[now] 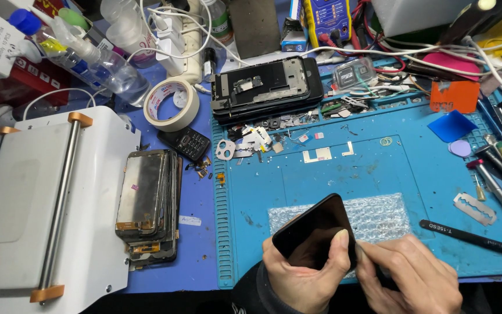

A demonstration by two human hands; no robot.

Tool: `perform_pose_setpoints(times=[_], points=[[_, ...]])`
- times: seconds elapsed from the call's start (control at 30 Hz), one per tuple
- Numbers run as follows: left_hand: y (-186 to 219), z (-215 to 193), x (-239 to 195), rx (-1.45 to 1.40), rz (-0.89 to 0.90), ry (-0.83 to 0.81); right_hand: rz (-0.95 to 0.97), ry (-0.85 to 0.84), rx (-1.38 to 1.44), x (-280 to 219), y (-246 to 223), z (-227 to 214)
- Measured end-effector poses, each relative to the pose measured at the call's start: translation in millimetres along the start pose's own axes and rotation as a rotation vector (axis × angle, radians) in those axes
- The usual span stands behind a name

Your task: Using a prying tool to separate a damaged screen assembly from a smartphone frame.

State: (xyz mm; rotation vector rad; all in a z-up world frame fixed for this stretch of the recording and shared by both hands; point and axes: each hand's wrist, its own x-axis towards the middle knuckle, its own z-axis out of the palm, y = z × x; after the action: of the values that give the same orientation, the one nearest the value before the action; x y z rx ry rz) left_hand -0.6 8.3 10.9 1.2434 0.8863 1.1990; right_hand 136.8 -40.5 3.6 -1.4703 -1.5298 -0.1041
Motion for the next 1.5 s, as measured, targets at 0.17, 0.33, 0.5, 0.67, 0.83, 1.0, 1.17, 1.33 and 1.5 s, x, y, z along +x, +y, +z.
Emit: perform_pose_setpoints(times=[0.17, 0.33, 0.5, 0.67, 0.83, 1.0, 1.17, 1.33, 1.5], points=[[1, 0, 2, -0.038, -0.008, 0.003, -0.013, 0.042, 0.013, 6, -2, 4], [3, -1, 3, 0.022, 0.02, -0.008, 0.021, 0.012, -0.008, -11, 6, 2], [3, 0, 0, 0.054, 0.039, 0.006, -0.025, 0.016, 0.008, -1, 3, 2], [-2, 0, -1, 0.035, 0.038, 0.004, -0.05, -0.024, 0.024, 13, -2, -7], [-8, -1, -7, 0.052, 0.034, -0.08, -0.039, -0.129, -0.018, 9, 1, -10], [-8, 4, -6, -0.019, 0.01, -0.005, -0.002, -0.064, 0.026, 23, -8, -6], [-13, 4, -12, -0.118, 0.021, -0.014, -0.013, -0.043, 0.045, 26, -4, -5], [-13, 3, -12, -0.031, 0.007, 0.007, 0.109, -0.035, 0.101, -15, 38, -29], [0, -14, -1, -0.033, 0.056, 0.086, 0.319, -0.149, 0.067, -22, 42, -45]])
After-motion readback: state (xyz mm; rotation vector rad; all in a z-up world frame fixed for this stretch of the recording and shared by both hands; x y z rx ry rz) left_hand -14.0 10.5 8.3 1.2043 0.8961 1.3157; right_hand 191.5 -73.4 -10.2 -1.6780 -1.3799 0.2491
